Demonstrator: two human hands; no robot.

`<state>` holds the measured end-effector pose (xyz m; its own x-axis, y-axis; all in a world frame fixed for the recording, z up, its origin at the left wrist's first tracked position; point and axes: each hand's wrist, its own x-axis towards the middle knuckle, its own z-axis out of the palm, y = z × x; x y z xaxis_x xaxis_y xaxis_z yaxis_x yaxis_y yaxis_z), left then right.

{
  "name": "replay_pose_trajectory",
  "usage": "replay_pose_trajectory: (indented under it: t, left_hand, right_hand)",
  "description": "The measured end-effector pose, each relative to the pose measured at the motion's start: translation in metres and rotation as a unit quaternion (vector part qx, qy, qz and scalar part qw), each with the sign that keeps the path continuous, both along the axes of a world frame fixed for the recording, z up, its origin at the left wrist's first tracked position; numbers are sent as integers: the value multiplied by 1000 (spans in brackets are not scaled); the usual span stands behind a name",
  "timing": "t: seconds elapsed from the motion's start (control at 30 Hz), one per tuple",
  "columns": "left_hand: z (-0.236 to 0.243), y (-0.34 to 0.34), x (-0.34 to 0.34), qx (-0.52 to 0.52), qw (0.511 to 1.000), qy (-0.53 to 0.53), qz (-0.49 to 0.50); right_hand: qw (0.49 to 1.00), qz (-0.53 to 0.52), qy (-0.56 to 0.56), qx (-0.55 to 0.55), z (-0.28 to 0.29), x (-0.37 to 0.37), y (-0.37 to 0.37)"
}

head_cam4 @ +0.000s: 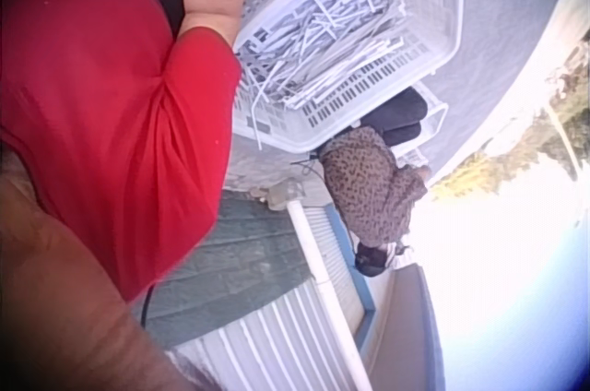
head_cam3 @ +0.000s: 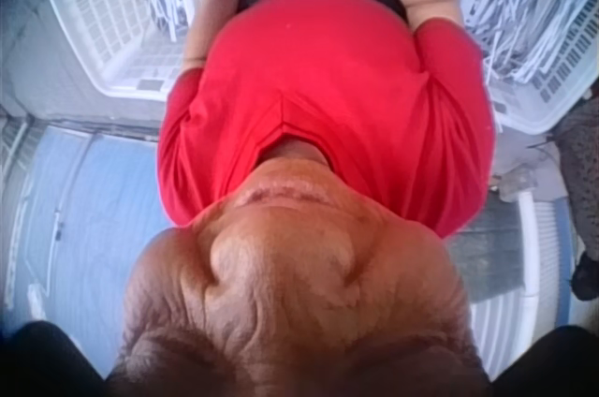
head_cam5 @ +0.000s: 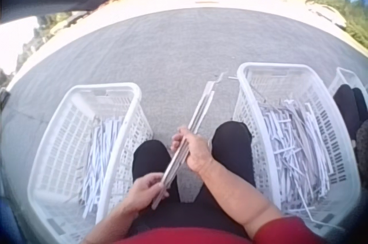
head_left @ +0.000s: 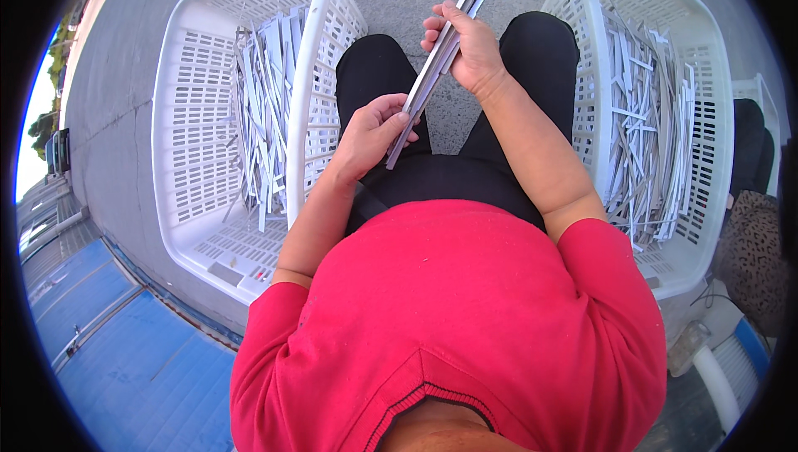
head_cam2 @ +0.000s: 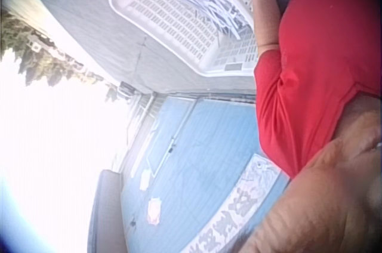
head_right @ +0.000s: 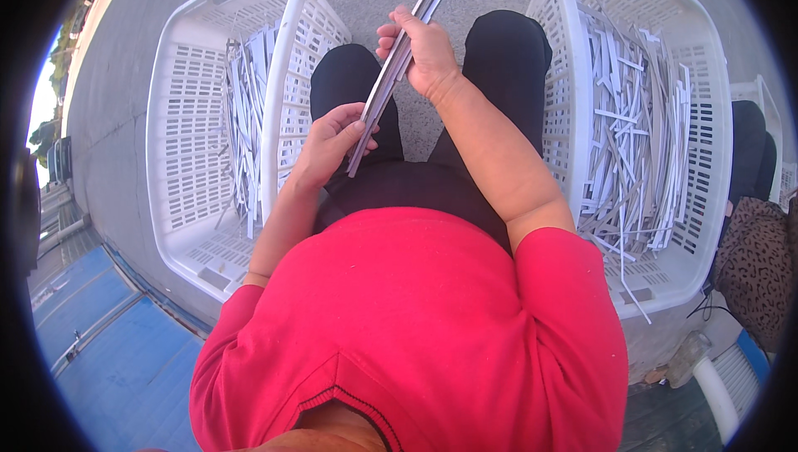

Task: The person sorts through white plastic strips by hand, picking them up from one basket, checking them, and placing selected strips into a different basket while sitting on the ground.

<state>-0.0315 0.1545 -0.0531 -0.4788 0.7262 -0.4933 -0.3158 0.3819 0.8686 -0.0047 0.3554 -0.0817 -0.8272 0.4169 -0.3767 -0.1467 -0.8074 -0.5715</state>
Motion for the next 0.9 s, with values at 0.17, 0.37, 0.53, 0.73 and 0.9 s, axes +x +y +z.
replay_pose_trajectory:
  t: [0.17,0.37,0.53,0.73,0.9]
  left_hand:
    - [1,0,0,-11,1000,-15,13]
    - [-11,-7,-6,-20,997,75,12]
    - [-13,-7,-6,-60,978,200,11]
    - [-6,-20,-21,28,993,-84,84]
    - [-1,-29,-27,102,980,-152,78]
  right_hand:
    - [1000,2,-13,8,2,1,0]
    - [1000,-2,-5,6,0,1,1]
    - [1000,-6,0,19,-3,1,0]
    - [1000,-2,-9,11,1,3,-1]
    - [1000,7,-11,14,3,2,-1]
